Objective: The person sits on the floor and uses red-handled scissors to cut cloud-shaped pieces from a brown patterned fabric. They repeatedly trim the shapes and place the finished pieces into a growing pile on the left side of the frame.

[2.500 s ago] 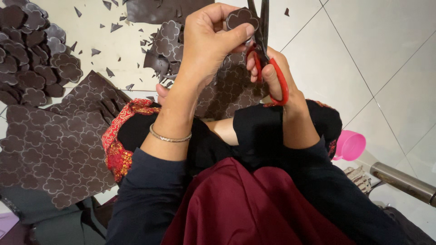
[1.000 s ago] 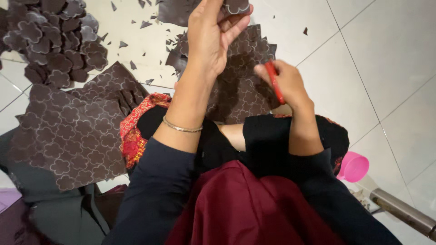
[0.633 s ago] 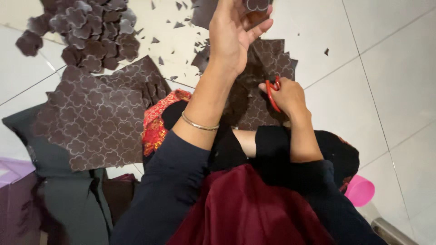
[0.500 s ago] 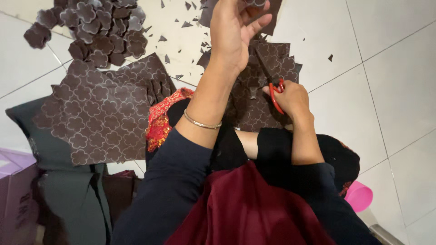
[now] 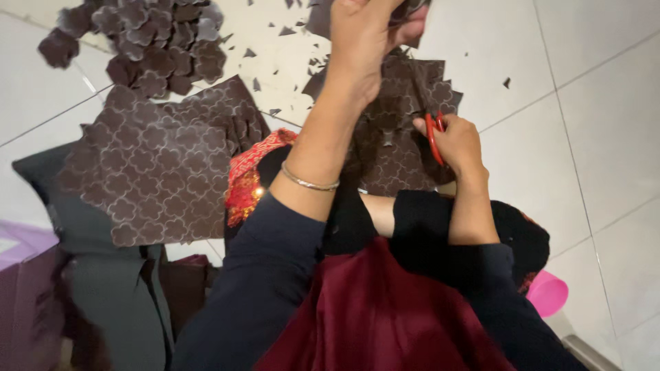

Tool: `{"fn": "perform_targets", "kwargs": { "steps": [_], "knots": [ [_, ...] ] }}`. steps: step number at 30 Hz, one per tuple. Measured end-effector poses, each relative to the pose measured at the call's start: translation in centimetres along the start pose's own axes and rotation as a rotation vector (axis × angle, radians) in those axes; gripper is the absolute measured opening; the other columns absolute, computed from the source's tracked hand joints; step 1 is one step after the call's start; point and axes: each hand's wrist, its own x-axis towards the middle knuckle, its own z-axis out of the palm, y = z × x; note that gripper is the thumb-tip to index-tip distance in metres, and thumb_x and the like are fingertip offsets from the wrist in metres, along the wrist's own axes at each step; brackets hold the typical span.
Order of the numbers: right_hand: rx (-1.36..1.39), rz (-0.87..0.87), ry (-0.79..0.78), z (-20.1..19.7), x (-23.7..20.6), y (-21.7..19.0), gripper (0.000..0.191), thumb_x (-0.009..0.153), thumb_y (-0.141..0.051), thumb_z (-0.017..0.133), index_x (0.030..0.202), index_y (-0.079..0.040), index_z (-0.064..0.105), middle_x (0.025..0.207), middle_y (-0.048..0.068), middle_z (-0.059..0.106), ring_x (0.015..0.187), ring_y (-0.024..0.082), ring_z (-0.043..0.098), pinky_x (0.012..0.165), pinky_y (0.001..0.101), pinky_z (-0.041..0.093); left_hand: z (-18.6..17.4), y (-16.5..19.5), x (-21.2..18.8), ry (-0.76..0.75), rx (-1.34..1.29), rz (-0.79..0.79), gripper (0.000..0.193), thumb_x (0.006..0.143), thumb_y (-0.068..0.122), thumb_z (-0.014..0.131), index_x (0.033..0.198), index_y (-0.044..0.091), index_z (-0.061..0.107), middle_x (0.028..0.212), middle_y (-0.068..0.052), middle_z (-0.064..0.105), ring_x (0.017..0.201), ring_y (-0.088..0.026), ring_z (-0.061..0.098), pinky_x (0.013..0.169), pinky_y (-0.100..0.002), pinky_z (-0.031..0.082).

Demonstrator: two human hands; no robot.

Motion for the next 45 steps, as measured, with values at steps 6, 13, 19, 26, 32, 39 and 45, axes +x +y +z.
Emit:
{"fn": "perform_targets", "kwargs": {
  "steps": [6,13,19,26,32,39,45],
  "knots": [
    [0.545,-0.025,0.089,-2.2,-1.0,0.5,0.033,0.095,-0.036,0.076,0.100,-0.003,0.073,0.077,0.000,0.066,0.069,0.009,0.058,0.062,0.0261,0.045,0.6,0.2,-0.9,-0.036,0.342,0.025,0.011,0.094,0.011,0.074,0.087,0.003,0.071,0.078,0.000,0.069,0.067,-0.008,0.066,0.059,-0.025,0.051],
    [0.793,-0.304,-0.042,-5.2,-3.6,1.2,0.026,0.097,-0.027,0.070,0.106,-0.002,0.068,0.084,-0.003,0.061,0.073,0.006,0.053,0.066,0.0229,0.042,1.4,-0.2,-2.0,-0.177,0.304,0.065,0.008,0.098,0.007,0.073,0.092,0.003,0.070,0.086,0.003,0.069,0.076,-0.006,0.063,0.066,-0.025,0.051],
    [0.680,-0.384,-0.095,-5.5,-5.0,1.2,0.027,0.095,-0.026,0.072,0.106,-0.003,0.068,0.089,-0.002,0.064,0.082,0.006,0.055,0.074,0.0222,0.046,1.8,-0.7,-1.9,-0.198,0.303,0.081,0.009,0.098,0.002,0.074,0.090,0.002,0.070,0.081,0.001,0.068,0.071,-0.008,0.064,0.066,-0.025,0.052],
    [0.671,-0.379,-0.109,-5.5,-4.9,1.2,0.026,0.094,-0.026,0.073,0.102,-0.002,0.070,0.087,0.000,0.066,0.082,0.007,0.059,0.076,0.0222,0.048,1.9,-0.7,-1.9,-0.210,0.281,0.099,0.008,0.094,-0.002,0.076,0.092,0.002,0.069,0.084,0.003,0.068,0.075,-0.006,0.062,0.069,-0.026,0.050],
    [0.670,-0.385,-0.103,-5.5,-4.9,1.3,0.033,0.093,-0.033,0.078,0.098,-0.001,0.070,0.083,0.000,0.064,0.077,0.007,0.056,0.068,0.0223,0.045,2.1,-0.2,-2.1,-0.252,0.394,0.153,0.012,0.098,0.000,0.077,0.090,0.001,0.068,0.083,0.004,0.064,0.076,-0.005,0.057,0.071,-0.026,0.046],
    [0.711,-0.410,-0.094,-5.5,-5.0,1.3,0.033,0.095,-0.032,0.078,0.097,-0.001,0.069,0.083,-0.002,0.064,0.078,0.006,0.056,0.070,0.0216,0.045,2.2,0.2,-2.3,-0.239,0.557,0.220,0.021,0.099,0.007,0.077,0.082,0.002,0.066,0.075,0.007,0.060,0.070,-0.003,0.051,0.064,-0.025,0.041],
    [0.713,-0.428,-0.098,-5.8,-5.2,1.5,0.030,0.094,-0.029,0.080,0.096,-0.001,0.069,0.084,-0.002,0.064,0.079,0.006,0.056,0.071,0.0211,0.044,2.0,0.2,-2.3,-0.271,0.585,0.238,0.021,0.099,0.007,0.080,0.084,0.002,0.065,0.077,0.007,0.058,0.071,-0.003,0.050,0.065,-0.025,0.040]
  ]
}}
